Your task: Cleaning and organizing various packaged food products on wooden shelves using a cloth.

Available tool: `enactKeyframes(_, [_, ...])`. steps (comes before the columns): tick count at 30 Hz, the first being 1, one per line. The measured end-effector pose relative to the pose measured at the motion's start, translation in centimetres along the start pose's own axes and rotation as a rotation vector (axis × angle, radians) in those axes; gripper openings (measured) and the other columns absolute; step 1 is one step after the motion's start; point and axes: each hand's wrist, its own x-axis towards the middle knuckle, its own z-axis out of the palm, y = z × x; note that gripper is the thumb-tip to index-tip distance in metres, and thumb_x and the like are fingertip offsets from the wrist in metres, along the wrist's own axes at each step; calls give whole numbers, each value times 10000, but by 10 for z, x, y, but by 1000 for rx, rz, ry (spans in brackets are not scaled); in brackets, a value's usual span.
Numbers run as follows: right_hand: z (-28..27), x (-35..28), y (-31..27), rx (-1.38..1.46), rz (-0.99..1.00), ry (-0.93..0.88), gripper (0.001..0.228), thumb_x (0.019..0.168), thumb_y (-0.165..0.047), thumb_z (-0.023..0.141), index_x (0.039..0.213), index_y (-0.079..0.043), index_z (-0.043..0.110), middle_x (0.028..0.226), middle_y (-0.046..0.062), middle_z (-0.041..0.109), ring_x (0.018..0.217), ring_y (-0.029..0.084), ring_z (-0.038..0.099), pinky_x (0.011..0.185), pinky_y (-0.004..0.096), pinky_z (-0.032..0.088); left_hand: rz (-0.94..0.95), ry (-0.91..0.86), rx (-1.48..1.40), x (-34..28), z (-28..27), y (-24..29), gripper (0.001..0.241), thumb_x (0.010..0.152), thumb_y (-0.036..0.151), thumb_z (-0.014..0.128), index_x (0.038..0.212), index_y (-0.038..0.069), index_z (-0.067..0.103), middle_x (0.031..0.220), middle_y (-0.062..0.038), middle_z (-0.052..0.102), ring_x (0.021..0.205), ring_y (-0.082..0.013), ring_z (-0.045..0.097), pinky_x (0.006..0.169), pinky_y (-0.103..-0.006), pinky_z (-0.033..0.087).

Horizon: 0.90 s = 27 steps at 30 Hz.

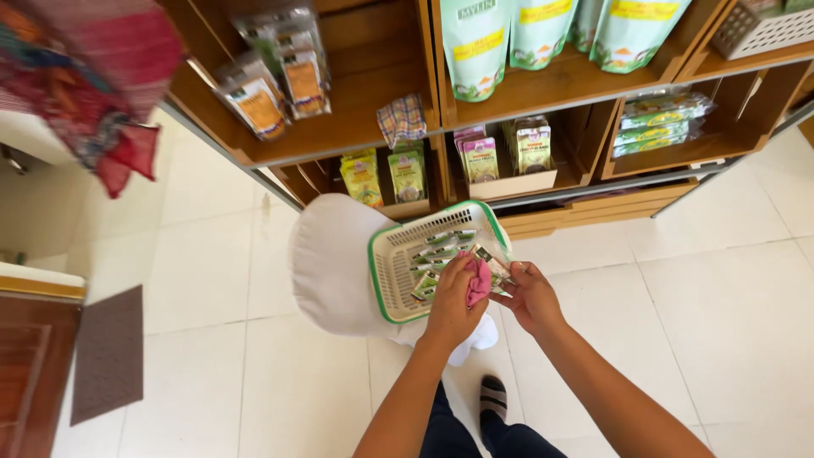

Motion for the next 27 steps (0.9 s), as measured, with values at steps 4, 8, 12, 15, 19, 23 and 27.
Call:
enactKeyframes(4, [38,-44,-30,15,-33,-93,130,1040,-240,547,1064,-112,549,1117,96,671,1027,261,659,950,566,545,34,65,-19,-21,-13,5,460,852,37,757,1243,33,514,1451,-199,551,1299,-426,535,1105,-473,446])
enactKeyframes(8, [68,-82,-58,6,-70,-120,139,1037,-244,552,1069,-109,541,1135,79,672,1028,263,661,929,553,542,-127,280,-392,-18,-34,0,470,909,-26,665,1346,35,505,1340,-146,580,1224,-285,592,1089,-381,476])
enactKeyframes(12, [87,-108,-77,7,-159,-124,152,1041,-245,532,1104,-107,537,1156,71,671,1036,254,653,927,552,545,-260,302,-469,8,-73,28,623,888,-45,517,1497,47,423,1369,-114,539,1237,-218,549,1092,-332,433])
enactKeyframes(15, [95,-112,-81,31,-277,-165,172,1070,-271,523,1117,-107,538,1130,108,665,1033,285,661,909,556,532,-601,166,-1156,18,-62,11,584,900,-2,550,1467,101,456,1353,-96,579,1219,-210,573,1033,-340,476])
enactKeyframes(19, [119,-114,-72,86,-358,-103,212,1070,-298,516,1171,-111,505,1180,100,640,1047,282,658,893,577,549,-623,73,-1376,23,-54,-7,477,958,81,560,1429,58,488,1358,-104,587,1247,-234,592,1044,-373,511])
enactKeyframes(23, [146,-119,-54,-3,-427,-54,439,1051,-325,476,1457,-164,428,1401,26,582,1222,184,592,993,472,512,-742,63,-1420,30,-55,-9,418,1032,202,571,1428,80,510,1316,-121,622,1166,-235,600,952,-376,501])
enactKeyframes(27, [151,-111,-45,-216,-459,-146,560,986,-144,627,1488,-127,379,1367,105,596,1233,250,597,1029,497,519,-752,-109,-1381,48,-79,18,398,969,205,585,1347,93,528,1269,-84,649,1141,-219,645,887,-407,583])
